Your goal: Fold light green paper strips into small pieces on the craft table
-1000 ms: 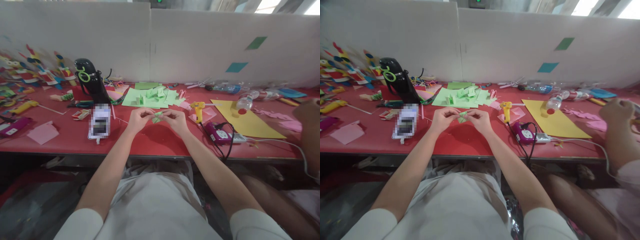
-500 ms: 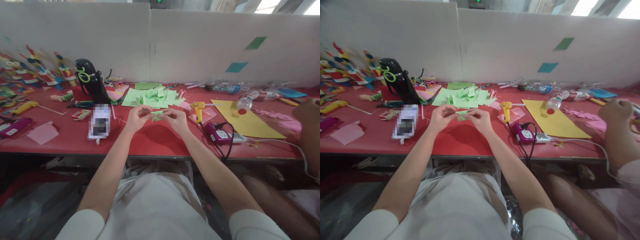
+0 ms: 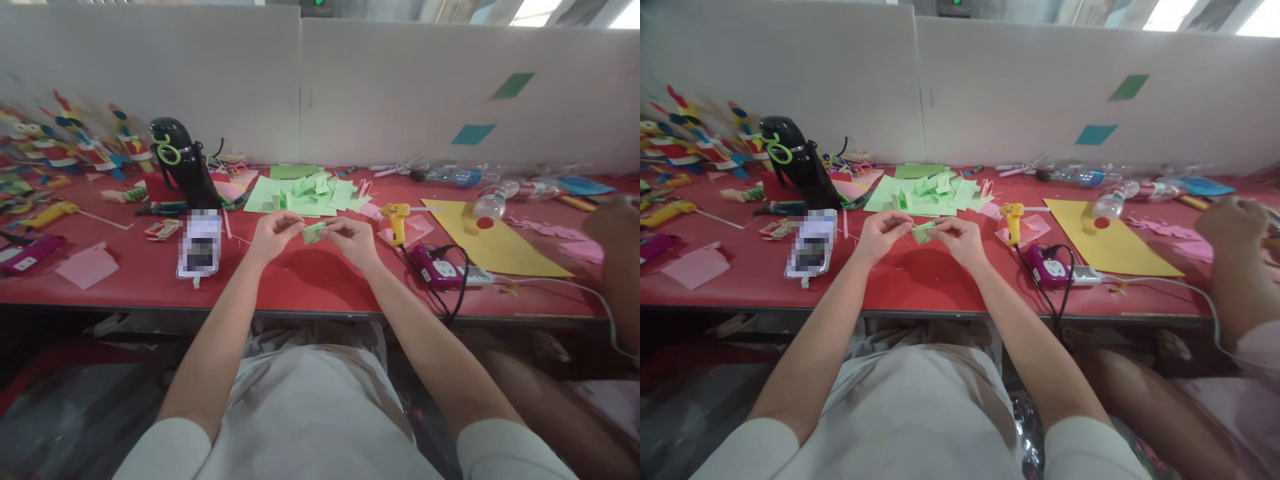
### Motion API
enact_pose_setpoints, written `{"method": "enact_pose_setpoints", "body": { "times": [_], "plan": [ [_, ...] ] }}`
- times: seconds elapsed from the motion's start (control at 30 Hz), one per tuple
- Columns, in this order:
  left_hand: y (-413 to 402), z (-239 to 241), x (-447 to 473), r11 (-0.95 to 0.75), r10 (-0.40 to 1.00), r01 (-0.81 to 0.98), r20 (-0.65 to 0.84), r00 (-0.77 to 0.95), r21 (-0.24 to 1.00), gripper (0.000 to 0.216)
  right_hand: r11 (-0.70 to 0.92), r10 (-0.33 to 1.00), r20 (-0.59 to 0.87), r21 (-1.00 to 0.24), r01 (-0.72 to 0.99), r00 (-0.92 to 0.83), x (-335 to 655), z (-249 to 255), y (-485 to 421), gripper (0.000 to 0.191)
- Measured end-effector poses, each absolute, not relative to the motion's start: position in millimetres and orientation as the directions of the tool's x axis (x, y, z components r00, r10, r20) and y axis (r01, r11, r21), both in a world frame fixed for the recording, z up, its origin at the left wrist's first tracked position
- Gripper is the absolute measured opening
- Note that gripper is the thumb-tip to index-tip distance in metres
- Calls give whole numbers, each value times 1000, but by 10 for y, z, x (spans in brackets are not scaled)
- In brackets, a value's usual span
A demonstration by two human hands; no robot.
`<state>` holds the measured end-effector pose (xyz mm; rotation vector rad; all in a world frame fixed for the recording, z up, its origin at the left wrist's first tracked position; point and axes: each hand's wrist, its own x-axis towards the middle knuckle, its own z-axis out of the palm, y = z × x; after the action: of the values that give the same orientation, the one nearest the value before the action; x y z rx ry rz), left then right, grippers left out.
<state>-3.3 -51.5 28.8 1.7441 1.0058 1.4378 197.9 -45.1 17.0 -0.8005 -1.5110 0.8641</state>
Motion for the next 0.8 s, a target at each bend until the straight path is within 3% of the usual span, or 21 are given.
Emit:
{"method": "enact_pose_setpoints", "body": {
  "times": [0.2,0.4,0.57,0.8],
  "plan": [
    [-530,299,-160,-322,908,235,229,351,917,22,468,863,454,-884,10,-223,2009,189,-468,17],
    [-571,293,-181,-349,869,307,183,460,885,21,443,863,412,-896,44,-293,2018,172,-461,20],
    [-561,225,-144,-421,876,364,267,402,831,23,405,887,369,-910,85,-276,2018,159,-453,25],
    [-555,222,-63,-508,849,251,431,306,824,21,358,908,341,-933,30,-241,2017,145,-440,25]
  ]
}}
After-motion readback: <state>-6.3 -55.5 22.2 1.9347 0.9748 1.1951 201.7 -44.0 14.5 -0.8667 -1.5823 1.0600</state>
